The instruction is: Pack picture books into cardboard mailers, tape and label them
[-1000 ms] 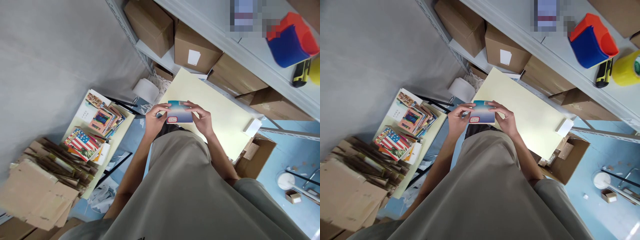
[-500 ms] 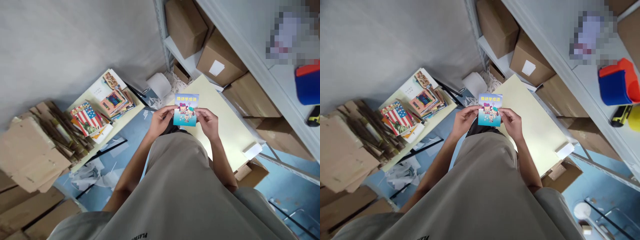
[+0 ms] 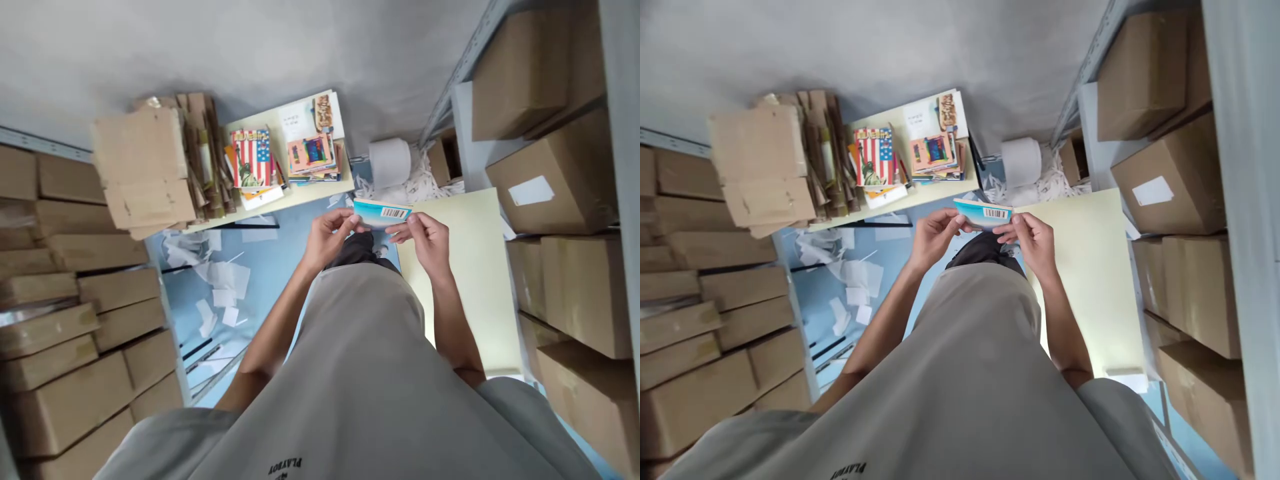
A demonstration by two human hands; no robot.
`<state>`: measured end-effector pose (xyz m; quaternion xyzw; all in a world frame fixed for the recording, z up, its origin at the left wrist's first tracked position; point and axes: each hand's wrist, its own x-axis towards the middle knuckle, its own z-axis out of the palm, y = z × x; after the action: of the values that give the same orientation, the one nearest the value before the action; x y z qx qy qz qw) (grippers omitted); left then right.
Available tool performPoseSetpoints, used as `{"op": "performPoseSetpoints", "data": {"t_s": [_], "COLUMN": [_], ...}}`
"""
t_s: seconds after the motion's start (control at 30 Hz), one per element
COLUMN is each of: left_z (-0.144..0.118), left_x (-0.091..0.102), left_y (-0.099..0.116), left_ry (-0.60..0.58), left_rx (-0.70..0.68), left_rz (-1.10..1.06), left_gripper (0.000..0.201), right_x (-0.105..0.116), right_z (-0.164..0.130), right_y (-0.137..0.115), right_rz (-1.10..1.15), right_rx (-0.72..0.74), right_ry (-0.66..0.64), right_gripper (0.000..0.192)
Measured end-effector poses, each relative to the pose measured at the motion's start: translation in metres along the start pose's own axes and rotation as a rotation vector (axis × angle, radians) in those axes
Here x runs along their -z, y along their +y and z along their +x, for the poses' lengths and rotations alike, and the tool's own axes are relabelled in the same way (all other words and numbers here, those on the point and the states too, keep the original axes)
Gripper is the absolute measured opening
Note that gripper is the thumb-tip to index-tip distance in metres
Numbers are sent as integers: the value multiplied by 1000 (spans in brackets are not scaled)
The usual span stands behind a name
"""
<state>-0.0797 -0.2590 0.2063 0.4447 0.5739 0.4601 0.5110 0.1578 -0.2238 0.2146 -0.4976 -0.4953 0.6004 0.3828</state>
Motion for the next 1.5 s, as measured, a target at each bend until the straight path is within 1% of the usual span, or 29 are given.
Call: {"op": "performPoseSetpoints", "data": {"t_s": [0.13, 0.2, 0.27, 0.33, 0.37, 0.47, 0.53, 0.6, 0.67, 0.7, 0.8, 0.9, 0.97, 1.07, 1.17, 1.23, 1.27, 1.33, 1.4, 1.5], "left_z": [-11, -12, -11, -7, -4, 6, 11, 15, 18, 20, 34, 62, 85, 119, 148, 165, 173, 189, 204, 227], "left_x": [19, 24, 27, 26, 24, 11, -6, -29, -54, -67, -104, -139, -163, -196, -218, -222, -221, -212, -194, -157], "left_y": [-7, -9, -7, -4, -2, 4, 4, 0, -7, -13, -37, -71, -97, -130, -152, -162, -167, -175, -183, -196], "left_ry": [90, 119, 129, 100, 68, -65, -159, -248, -344, -394, -513, -591, -655, -749, -800, -810, -812, -807, -787, -743], "left_rx": [21, 8, -33, -90, -119, -193, -245, -301, -329, -322, -241, -161, -121, -77, -41, -12, 3, 37, 80, 182], "left_rz": [36, 55, 66, 83, 99, 173, 225, 254, 259, 257, 261, 294, 336, 403, 431, 420, 409, 382, 367, 373], "left_gripper": [61, 60, 59, 58, 57, 52, 45, 38, 34, 34, 39, 38, 34, 32, 33, 32, 32, 31, 32, 33], "right_x": [-22, -30, -34, -34, -33, -25, -20, -16, -11, -8, 9, 34, 53, 81, 106, 119, 124, 129, 126, 114], "right_z": [7, 6, 4, 1, -1, -9, -18, -29, -40, -45, -59, -65, -62, -45, -17, 1, 9, 18, 20, 20], "right_y": [1, 4, 11, 20, 25, 43, 56, 69, 84, 92, 117, 142, 158, 181, 204, 218, 224, 234, 239, 232], "right_rz": [12, 31, 59, 88, 104, 188, 266, 325, 355, 364, 367, 356, 364, 358, 311, 269, 240, 148, 7, -196], "right_rx": [-10, -30, -67, -101, -111, -138, -169, -202, -226, -234, -251, -268, -283, -317, -364, -412, -443, -519, -582, -600], "right_ry": [-80, -83, -71, -42, -18, 38, 64, 118, 221, 283, 486, 687, 803, 945, 1051, 1074, 1074, 1077, 1120, 1237], "right_gripper": [58, 58, 58, 56, 54, 53, 57, 60, 61, 62, 61, 57, 54, 51, 50, 48, 47, 43, 40, 39]}}
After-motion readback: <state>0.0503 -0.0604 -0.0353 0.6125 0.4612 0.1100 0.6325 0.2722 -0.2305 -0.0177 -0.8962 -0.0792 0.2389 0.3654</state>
